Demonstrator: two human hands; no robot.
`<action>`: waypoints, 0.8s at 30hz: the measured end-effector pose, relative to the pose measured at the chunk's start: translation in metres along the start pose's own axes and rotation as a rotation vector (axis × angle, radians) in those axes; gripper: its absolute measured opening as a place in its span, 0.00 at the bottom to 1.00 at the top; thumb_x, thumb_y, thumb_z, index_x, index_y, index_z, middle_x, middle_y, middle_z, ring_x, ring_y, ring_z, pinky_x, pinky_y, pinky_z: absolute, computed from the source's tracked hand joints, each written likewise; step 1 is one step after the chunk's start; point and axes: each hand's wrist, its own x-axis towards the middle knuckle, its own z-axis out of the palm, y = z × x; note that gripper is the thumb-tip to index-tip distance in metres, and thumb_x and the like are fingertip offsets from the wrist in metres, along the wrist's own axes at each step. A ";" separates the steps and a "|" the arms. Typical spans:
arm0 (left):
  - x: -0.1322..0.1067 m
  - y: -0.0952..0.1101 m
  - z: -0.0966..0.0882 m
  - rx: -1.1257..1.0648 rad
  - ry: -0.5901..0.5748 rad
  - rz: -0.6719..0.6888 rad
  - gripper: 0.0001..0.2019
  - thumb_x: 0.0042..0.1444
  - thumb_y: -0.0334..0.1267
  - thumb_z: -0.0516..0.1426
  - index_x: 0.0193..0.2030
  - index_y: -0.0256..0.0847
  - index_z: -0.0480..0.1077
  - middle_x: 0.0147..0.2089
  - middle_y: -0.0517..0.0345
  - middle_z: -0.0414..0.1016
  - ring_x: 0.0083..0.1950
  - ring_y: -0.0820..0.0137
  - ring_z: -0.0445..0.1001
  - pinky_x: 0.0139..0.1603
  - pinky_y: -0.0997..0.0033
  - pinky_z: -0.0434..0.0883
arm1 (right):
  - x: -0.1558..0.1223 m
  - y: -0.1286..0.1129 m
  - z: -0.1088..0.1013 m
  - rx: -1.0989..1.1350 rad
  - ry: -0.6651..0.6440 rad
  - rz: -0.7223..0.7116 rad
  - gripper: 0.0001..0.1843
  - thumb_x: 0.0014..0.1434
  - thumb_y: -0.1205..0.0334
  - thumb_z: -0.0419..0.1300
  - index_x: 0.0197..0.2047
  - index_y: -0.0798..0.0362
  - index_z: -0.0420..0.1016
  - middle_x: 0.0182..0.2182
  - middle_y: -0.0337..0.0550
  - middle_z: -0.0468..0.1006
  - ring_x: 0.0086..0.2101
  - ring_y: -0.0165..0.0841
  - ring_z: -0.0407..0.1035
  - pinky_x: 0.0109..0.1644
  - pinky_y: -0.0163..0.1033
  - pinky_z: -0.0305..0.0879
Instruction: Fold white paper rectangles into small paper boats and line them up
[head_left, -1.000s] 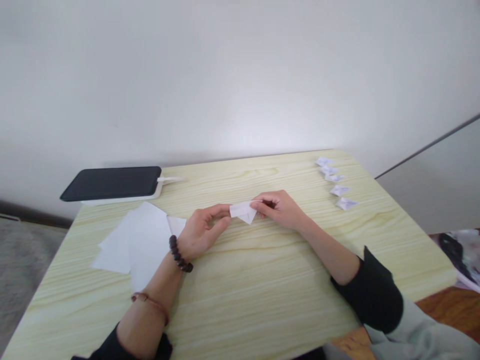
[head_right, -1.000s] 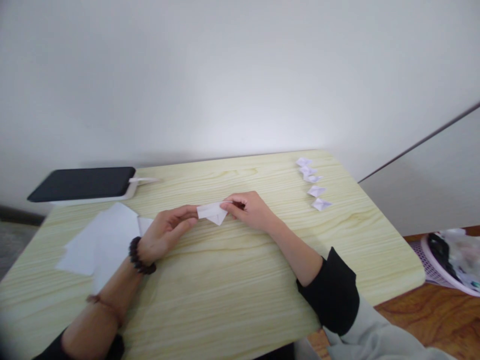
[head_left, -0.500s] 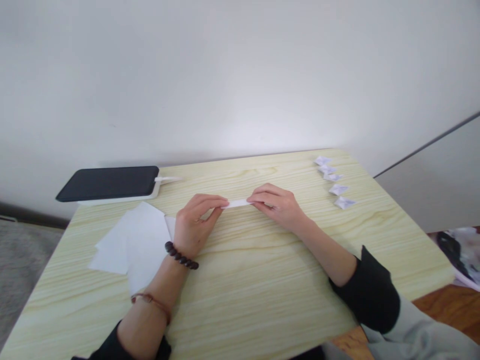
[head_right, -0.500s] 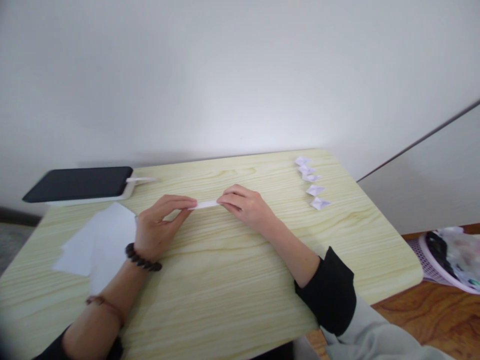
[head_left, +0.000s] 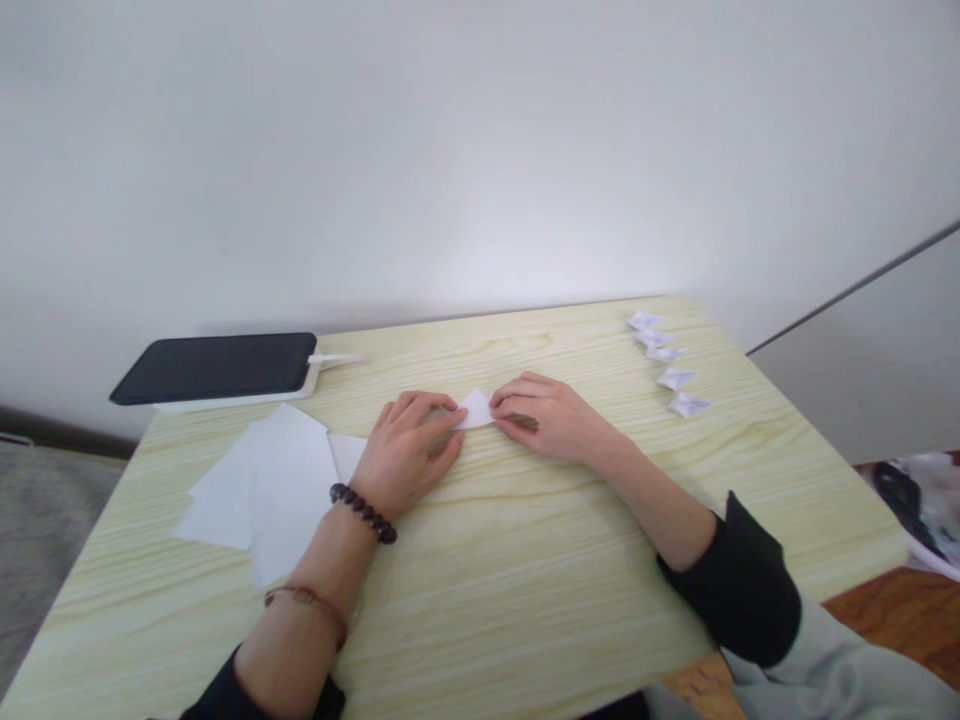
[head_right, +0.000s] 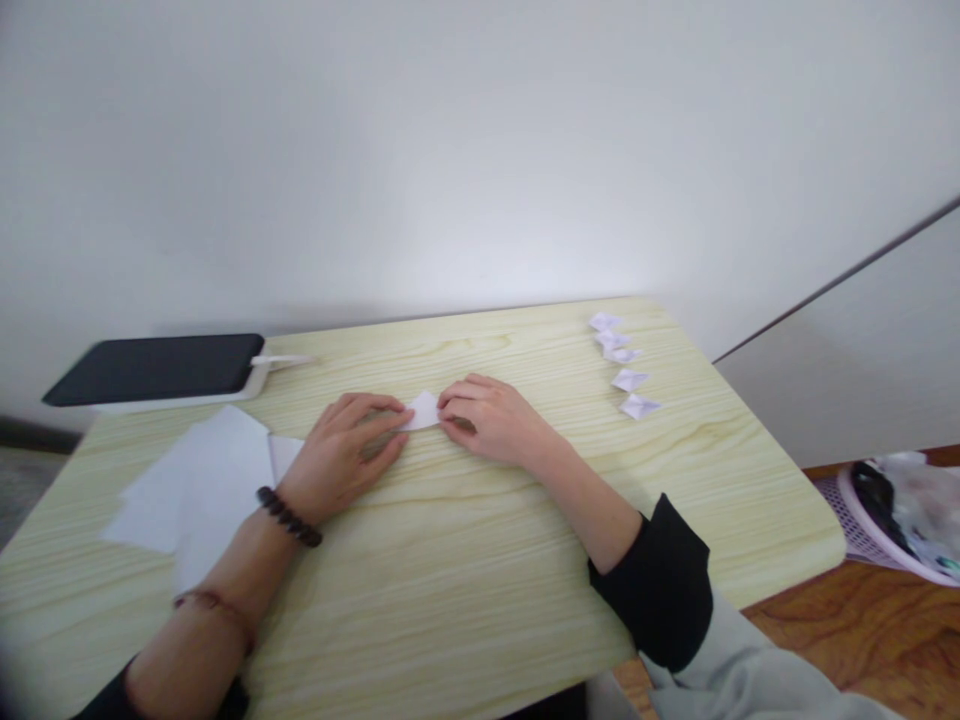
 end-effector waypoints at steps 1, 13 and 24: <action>0.000 0.000 0.000 0.004 0.001 0.007 0.11 0.59 0.37 0.55 0.45 0.41 0.75 0.47 0.52 0.75 0.49 0.61 0.69 0.49 0.57 0.68 | 0.000 0.000 0.000 0.002 -0.003 -0.005 0.08 0.61 0.67 0.56 0.37 0.54 0.77 0.40 0.44 0.79 0.39 0.34 0.70 0.46 0.41 0.67; -0.001 -0.004 0.007 -0.020 0.088 -0.008 0.08 0.61 0.37 0.55 0.38 0.40 0.76 0.38 0.53 0.75 0.42 0.65 0.70 0.44 0.63 0.69 | 0.002 -0.001 0.012 0.196 0.068 0.220 0.08 0.62 0.62 0.57 0.38 0.55 0.77 0.32 0.44 0.76 0.35 0.32 0.68 0.42 0.39 0.66; 0.000 -0.004 0.007 -0.097 0.054 -0.042 0.11 0.62 0.38 0.53 0.40 0.39 0.77 0.34 0.53 0.74 0.41 0.64 0.68 0.43 0.62 0.68 | 0.001 -0.002 0.012 0.192 0.016 0.204 0.11 0.64 0.63 0.55 0.43 0.53 0.78 0.33 0.44 0.74 0.36 0.33 0.66 0.43 0.40 0.64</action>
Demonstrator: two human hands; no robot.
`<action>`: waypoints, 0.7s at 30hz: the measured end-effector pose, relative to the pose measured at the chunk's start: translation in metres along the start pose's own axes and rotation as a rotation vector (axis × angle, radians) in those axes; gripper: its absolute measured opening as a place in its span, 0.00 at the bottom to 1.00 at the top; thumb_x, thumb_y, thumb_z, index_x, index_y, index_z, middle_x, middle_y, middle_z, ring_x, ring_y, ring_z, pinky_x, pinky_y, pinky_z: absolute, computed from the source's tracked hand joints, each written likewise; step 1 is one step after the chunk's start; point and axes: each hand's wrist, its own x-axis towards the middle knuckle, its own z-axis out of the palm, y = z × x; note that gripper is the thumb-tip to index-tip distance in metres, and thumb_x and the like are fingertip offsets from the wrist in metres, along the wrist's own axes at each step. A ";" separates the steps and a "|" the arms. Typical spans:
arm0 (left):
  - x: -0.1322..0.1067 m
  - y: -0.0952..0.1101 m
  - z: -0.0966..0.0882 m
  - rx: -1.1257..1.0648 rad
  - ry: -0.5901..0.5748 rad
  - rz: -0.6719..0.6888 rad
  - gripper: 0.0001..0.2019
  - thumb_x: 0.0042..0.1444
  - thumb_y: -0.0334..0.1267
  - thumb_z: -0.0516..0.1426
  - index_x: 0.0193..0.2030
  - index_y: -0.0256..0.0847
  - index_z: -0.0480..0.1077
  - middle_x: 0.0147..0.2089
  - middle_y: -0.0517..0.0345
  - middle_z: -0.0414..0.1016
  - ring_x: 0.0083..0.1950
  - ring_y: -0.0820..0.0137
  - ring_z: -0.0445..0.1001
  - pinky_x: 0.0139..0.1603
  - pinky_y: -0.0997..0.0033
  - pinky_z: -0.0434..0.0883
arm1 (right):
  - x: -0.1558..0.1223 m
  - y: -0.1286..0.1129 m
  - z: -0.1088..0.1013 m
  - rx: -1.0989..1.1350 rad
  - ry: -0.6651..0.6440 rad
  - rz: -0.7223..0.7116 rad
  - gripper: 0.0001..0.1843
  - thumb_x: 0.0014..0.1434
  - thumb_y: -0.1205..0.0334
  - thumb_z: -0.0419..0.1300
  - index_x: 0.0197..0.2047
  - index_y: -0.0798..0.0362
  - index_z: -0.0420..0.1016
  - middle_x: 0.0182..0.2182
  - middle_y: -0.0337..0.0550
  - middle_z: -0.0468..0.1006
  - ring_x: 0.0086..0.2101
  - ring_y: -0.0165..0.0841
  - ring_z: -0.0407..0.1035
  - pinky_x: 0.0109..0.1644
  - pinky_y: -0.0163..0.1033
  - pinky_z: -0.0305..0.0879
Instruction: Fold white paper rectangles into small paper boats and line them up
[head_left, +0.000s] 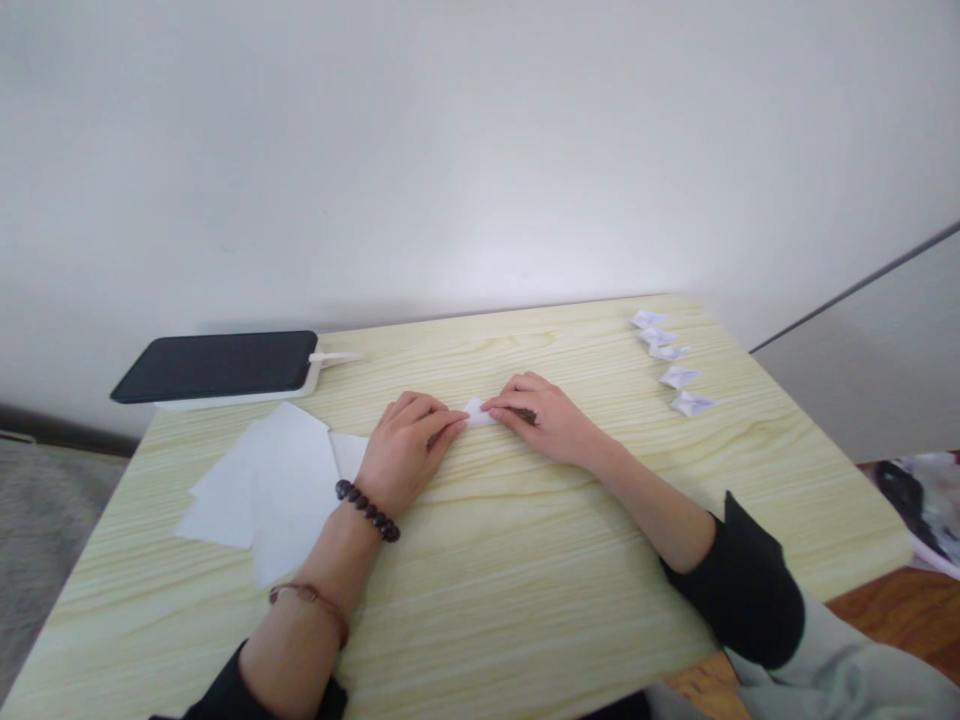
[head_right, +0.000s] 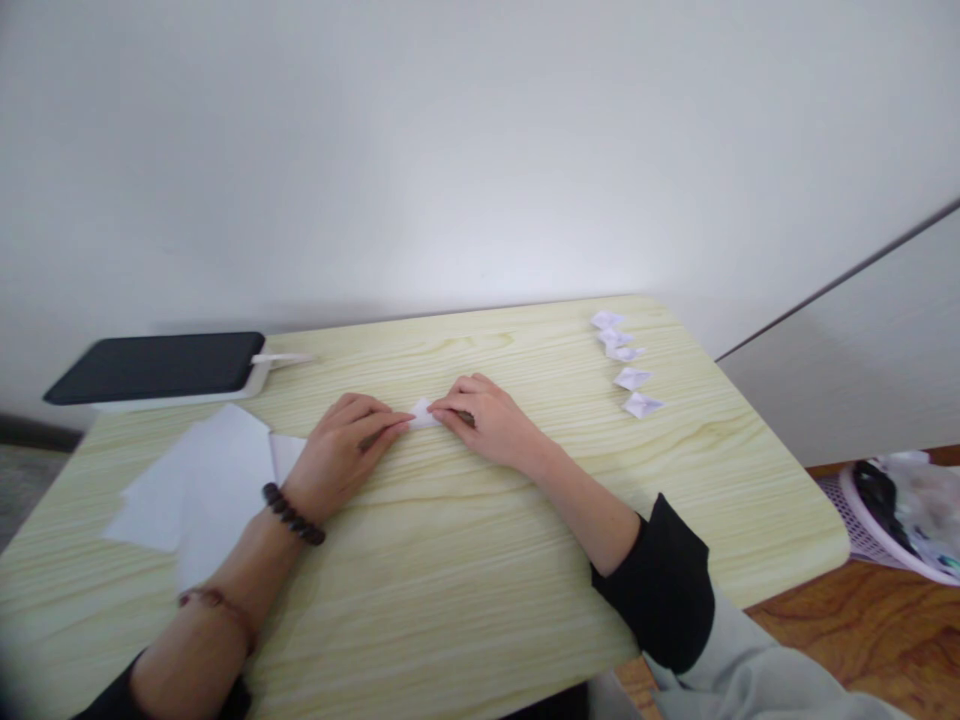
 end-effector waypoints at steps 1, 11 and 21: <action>0.000 0.000 0.000 -0.001 -0.005 -0.004 0.11 0.62 0.38 0.53 0.41 0.39 0.76 0.34 0.53 0.74 0.41 0.64 0.68 0.43 0.62 0.68 | 0.000 0.000 0.000 -0.001 -0.002 0.000 0.12 0.64 0.62 0.54 0.43 0.53 0.78 0.33 0.44 0.74 0.36 0.33 0.66 0.43 0.40 0.64; 0.000 0.001 0.001 0.009 -0.054 -0.054 0.12 0.62 0.39 0.53 0.45 0.42 0.76 0.35 0.54 0.74 0.43 0.63 0.66 0.45 0.60 0.67 | 0.000 0.000 0.004 -0.025 0.002 0.037 0.12 0.63 0.65 0.55 0.46 0.52 0.78 0.33 0.44 0.72 0.37 0.33 0.65 0.43 0.40 0.63; 0.001 0.001 0.003 -0.018 -0.042 -0.120 0.11 0.61 0.40 0.55 0.42 0.44 0.78 0.33 0.54 0.75 0.42 0.63 0.66 0.45 0.59 0.67 | 0.001 -0.001 0.002 0.030 -0.032 0.078 0.14 0.63 0.68 0.54 0.47 0.52 0.77 0.34 0.44 0.70 0.37 0.32 0.66 0.43 0.40 0.64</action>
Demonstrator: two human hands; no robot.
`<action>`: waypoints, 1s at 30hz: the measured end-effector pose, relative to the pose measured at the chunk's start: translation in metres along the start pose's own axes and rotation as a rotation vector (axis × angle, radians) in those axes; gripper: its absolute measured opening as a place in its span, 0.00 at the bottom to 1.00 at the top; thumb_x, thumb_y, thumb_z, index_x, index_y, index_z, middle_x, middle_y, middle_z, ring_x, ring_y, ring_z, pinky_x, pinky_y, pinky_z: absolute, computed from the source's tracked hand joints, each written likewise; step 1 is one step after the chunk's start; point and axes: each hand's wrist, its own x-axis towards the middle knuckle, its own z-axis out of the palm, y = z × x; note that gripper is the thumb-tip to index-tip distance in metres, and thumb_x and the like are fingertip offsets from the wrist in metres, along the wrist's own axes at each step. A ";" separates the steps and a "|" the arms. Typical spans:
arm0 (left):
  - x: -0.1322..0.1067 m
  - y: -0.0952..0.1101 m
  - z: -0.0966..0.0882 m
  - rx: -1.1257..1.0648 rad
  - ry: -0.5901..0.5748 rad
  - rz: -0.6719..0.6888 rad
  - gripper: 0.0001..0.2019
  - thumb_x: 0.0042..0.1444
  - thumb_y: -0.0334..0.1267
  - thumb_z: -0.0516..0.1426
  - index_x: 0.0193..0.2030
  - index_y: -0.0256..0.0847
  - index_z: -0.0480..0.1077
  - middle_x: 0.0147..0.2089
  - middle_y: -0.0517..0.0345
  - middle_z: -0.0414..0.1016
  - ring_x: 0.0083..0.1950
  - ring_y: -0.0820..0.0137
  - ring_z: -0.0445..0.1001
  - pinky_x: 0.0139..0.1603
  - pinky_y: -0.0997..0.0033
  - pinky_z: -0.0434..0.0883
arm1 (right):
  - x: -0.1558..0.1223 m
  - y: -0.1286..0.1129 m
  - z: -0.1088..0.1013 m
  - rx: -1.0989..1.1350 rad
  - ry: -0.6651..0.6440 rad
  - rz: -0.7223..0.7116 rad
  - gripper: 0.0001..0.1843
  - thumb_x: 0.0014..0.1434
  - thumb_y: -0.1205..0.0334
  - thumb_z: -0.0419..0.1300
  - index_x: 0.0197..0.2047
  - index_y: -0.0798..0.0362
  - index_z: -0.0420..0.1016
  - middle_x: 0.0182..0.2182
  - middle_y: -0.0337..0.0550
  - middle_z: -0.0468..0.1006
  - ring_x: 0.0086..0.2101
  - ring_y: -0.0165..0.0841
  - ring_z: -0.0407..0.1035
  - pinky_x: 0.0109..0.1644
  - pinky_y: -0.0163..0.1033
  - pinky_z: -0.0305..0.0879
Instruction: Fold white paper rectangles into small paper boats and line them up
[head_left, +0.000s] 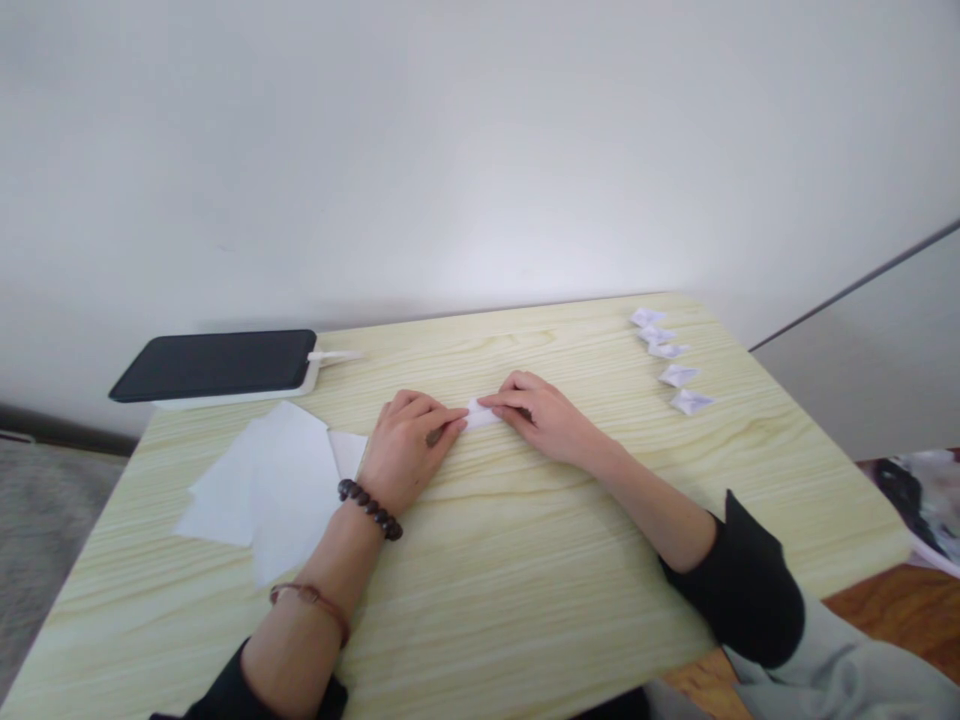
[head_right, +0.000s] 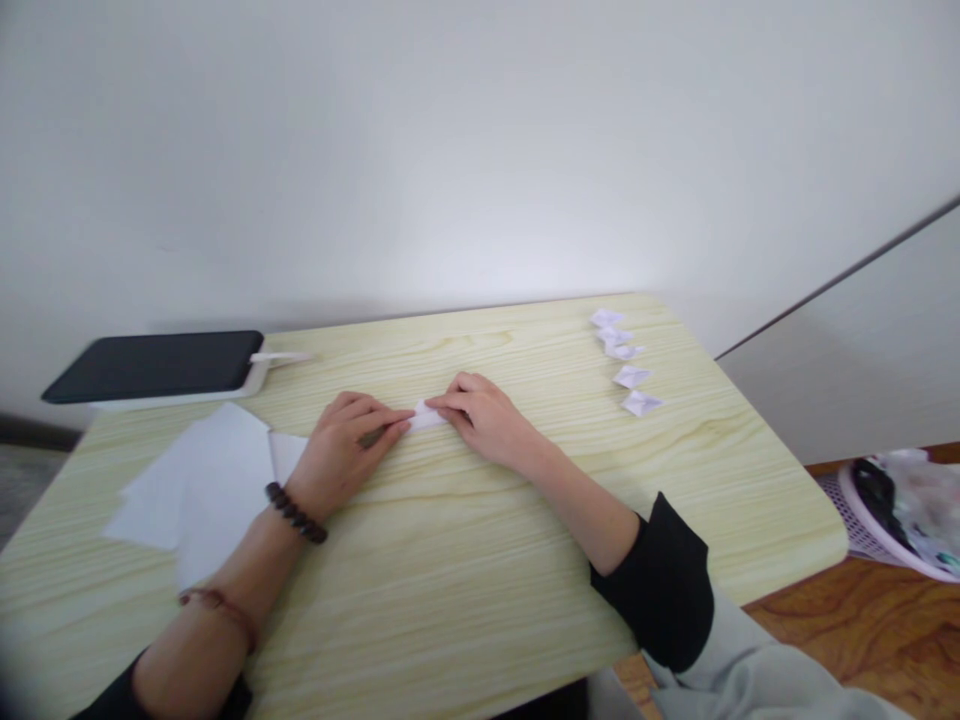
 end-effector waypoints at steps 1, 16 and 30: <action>0.000 0.000 0.000 0.004 0.002 -0.004 0.10 0.60 0.40 0.55 0.42 0.44 0.78 0.33 0.54 0.75 0.42 0.63 0.66 0.45 0.59 0.67 | 0.000 0.000 0.000 0.005 -0.008 0.010 0.14 0.63 0.69 0.53 0.47 0.52 0.77 0.34 0.44 0.70 0.37 0.32 0.66 0.42 0.39 0.64; 0.001 0.004 -0.001 0.054 -0.003 -0.077 0.07 0.58 0.41 0.57 0.40 0.47 0.76 0.38 0.57 0.75 0.47 0.61 0.65 0.49 0.56 0.61 | -0.002 -0.013 0.007 -0.027 0.141 0.128 0.08 0.58 0.62 0.58 0.42 0.55 0.69 0.38 0.45 0.68 0.36 0.32 0.65 0.42 0.39 0.65; 0.001 0.004 -0.002 0.054 -0.022 -0.065 0.07 0.59 0.40 0.56 0.40 0.47 0.76 0.38 0.57 0.76 0.47 0.60 0.65 0.49 0.55 0.60 | 0.002 -0.008 0.000 0.117 0.035 0.191 0.17 0.53 0.73 0.57 0.47 0.51 0.68 0.42 0.43 0.64 0.36 0.30 0.63 0.44 0.40 0.64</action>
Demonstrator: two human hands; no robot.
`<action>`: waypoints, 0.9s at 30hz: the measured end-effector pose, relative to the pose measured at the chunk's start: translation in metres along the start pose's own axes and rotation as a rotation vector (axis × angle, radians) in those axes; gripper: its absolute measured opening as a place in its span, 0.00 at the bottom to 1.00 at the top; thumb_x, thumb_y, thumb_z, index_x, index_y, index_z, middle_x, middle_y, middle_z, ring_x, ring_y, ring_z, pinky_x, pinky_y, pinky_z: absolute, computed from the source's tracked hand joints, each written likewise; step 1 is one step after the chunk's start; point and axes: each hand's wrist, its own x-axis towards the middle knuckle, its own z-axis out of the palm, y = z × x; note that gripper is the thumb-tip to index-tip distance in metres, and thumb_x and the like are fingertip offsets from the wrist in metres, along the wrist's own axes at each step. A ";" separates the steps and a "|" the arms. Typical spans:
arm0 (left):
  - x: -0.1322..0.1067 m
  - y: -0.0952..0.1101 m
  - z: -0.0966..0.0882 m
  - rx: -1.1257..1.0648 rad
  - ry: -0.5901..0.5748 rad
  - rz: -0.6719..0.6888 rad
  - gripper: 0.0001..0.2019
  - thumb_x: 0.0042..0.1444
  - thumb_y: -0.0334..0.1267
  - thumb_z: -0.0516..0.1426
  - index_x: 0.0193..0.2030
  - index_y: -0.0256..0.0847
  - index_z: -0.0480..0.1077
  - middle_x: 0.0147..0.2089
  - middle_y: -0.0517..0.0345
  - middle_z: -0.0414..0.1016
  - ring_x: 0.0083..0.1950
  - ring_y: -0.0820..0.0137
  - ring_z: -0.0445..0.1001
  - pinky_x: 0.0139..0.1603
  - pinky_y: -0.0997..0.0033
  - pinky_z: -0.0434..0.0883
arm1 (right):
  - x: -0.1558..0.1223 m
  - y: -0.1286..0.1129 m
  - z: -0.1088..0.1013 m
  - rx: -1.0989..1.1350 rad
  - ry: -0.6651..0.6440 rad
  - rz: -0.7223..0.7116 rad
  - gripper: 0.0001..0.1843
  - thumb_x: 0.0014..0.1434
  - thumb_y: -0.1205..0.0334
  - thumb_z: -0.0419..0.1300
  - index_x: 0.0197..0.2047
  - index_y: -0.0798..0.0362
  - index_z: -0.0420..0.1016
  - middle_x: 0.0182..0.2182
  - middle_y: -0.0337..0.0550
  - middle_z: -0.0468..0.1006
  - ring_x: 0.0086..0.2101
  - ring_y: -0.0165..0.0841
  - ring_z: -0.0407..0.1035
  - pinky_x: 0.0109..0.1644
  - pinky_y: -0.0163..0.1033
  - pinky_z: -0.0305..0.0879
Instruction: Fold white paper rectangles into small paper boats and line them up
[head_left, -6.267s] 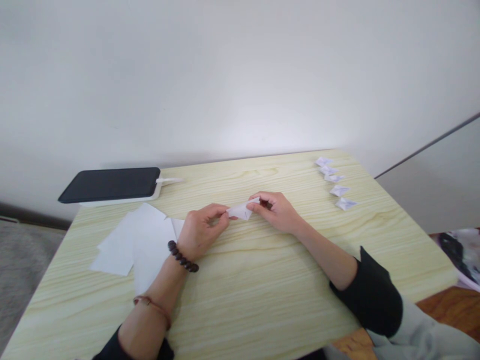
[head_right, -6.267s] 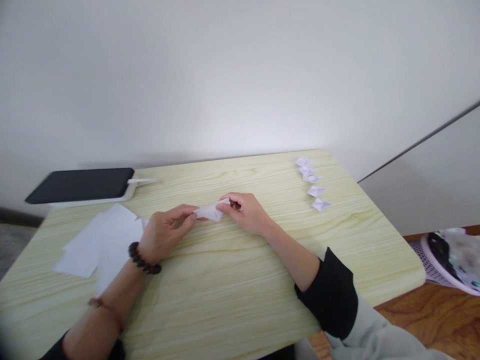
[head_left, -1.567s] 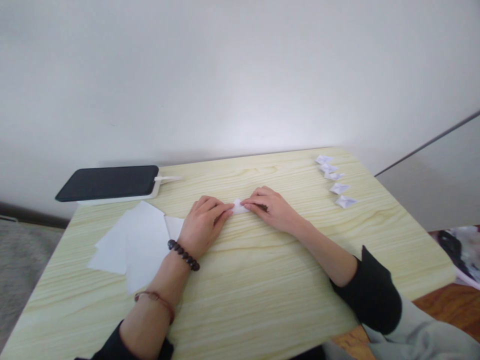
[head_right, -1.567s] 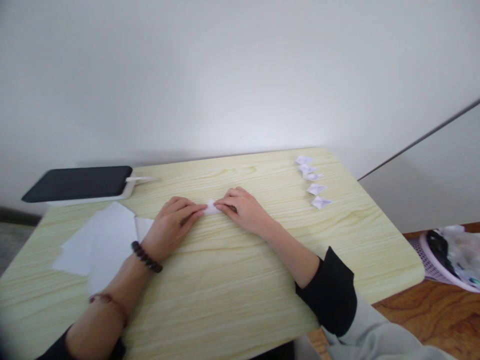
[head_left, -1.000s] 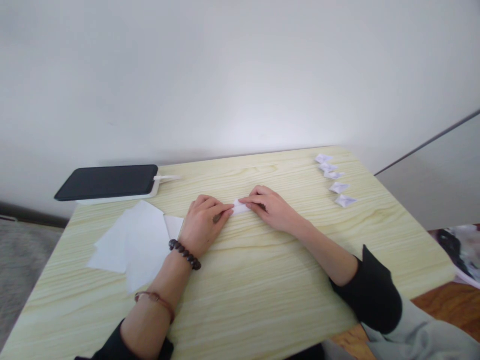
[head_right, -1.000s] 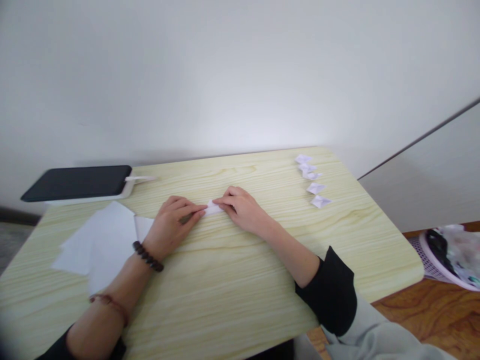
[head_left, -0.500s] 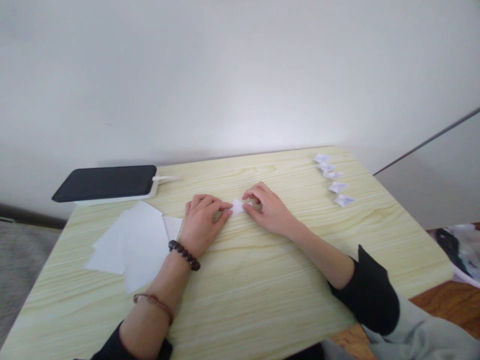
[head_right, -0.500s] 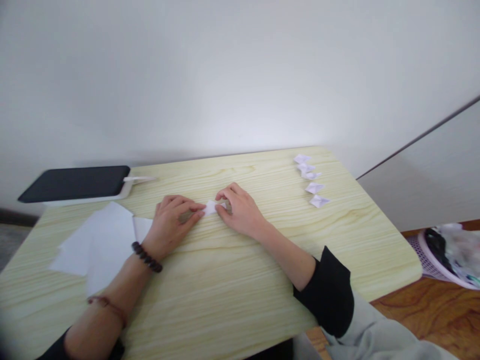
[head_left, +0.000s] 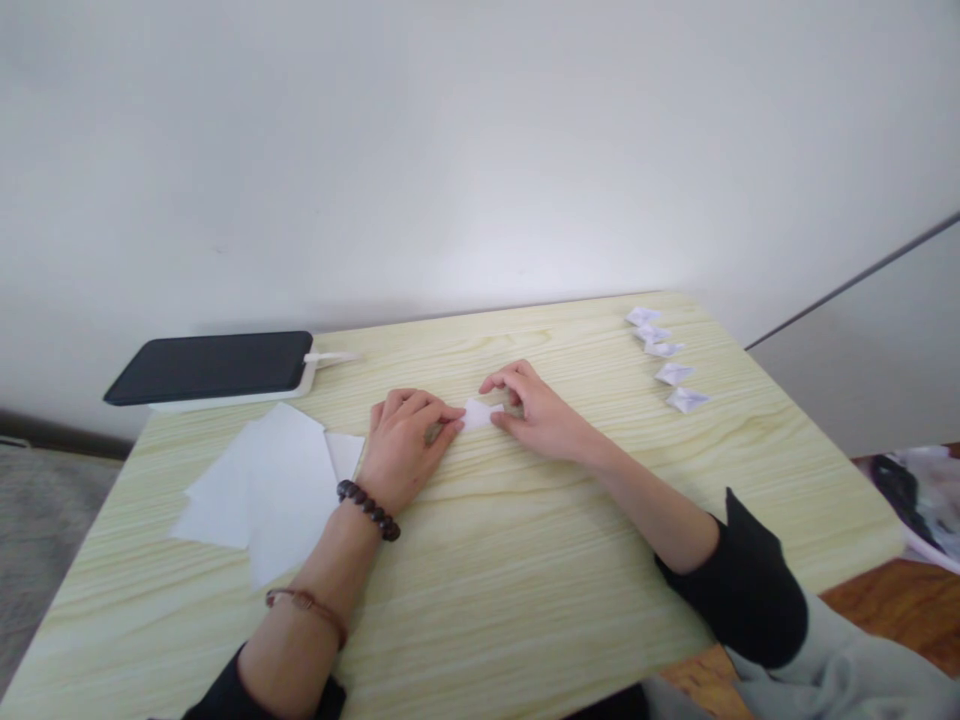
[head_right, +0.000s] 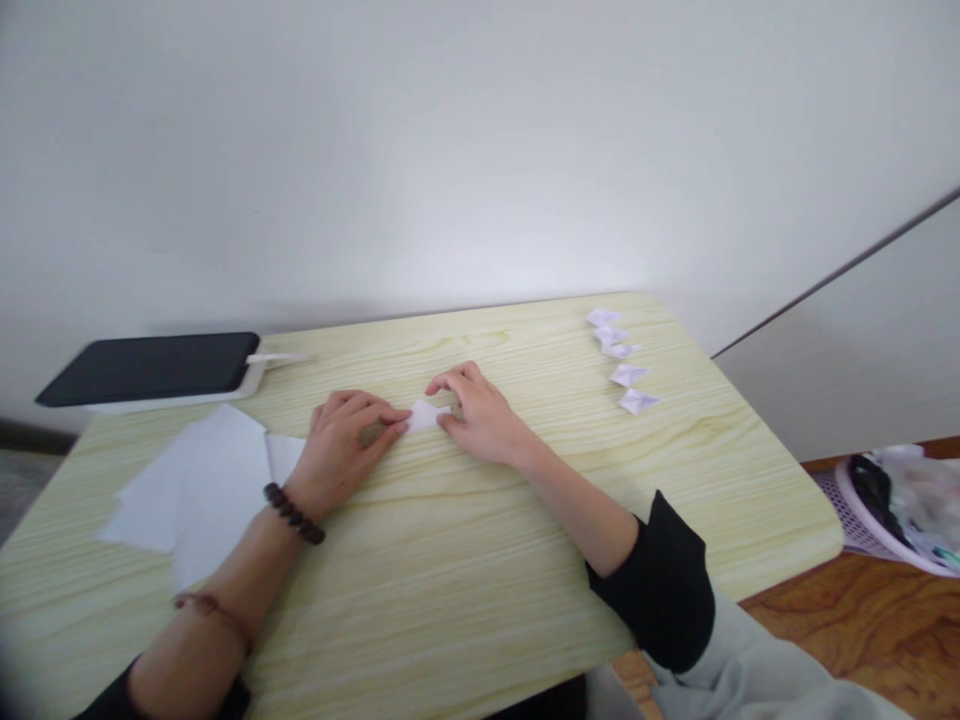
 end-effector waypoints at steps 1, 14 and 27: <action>0.000 0.000 0.000 0.001 -0.001 -0.002 0.07 0.59 0.40 0.56 0.39 0.47 0.76 0.38 0.57 0.76 0.47 0.60 0.65 0.48 0.55 0.61 | 0.001 0.001 -0.002 0.023 -0.013 0.006 0.18 0.53 0.74 0.56 0.47 0.51 0.68 0.42 0.42 0.64 0.35 0.29 0.62 0.43 0.39 0.65; -0.001 -0.001 0.001 -0.004 0.020 0.026 0.07 0.59 0.40 0.56 0.41 0.46 0.76 0.38 0.57 0.75 0.46 0.61 0.66 0.47 0.58 0.62 | -0.003 0.007 -0.003 0.052 0.031 -0.086 0.12 0.56 0.70 0.56 0.44 0.52 0.70 0.39 0.42 0.67 0.34 0.28 0.64 0.40 0.37 0.65; -0.001 0.001 0.000 -0.011 0.019 0.177 0.09 0.59 0.40 0.57 0.42 0.43 0.76 0.39 0.53 0.75 0.44 0.63 0.69 0.45 0.61 0.67 | -0.002 0.005 -0.003 -0.121 -0.051 -0.267 0.10 0.62 0.58 0.57 0.43 0.51 0.78 0.38 0.44 0.72 0.41 0.33 0.67 0.48 0.40 0.64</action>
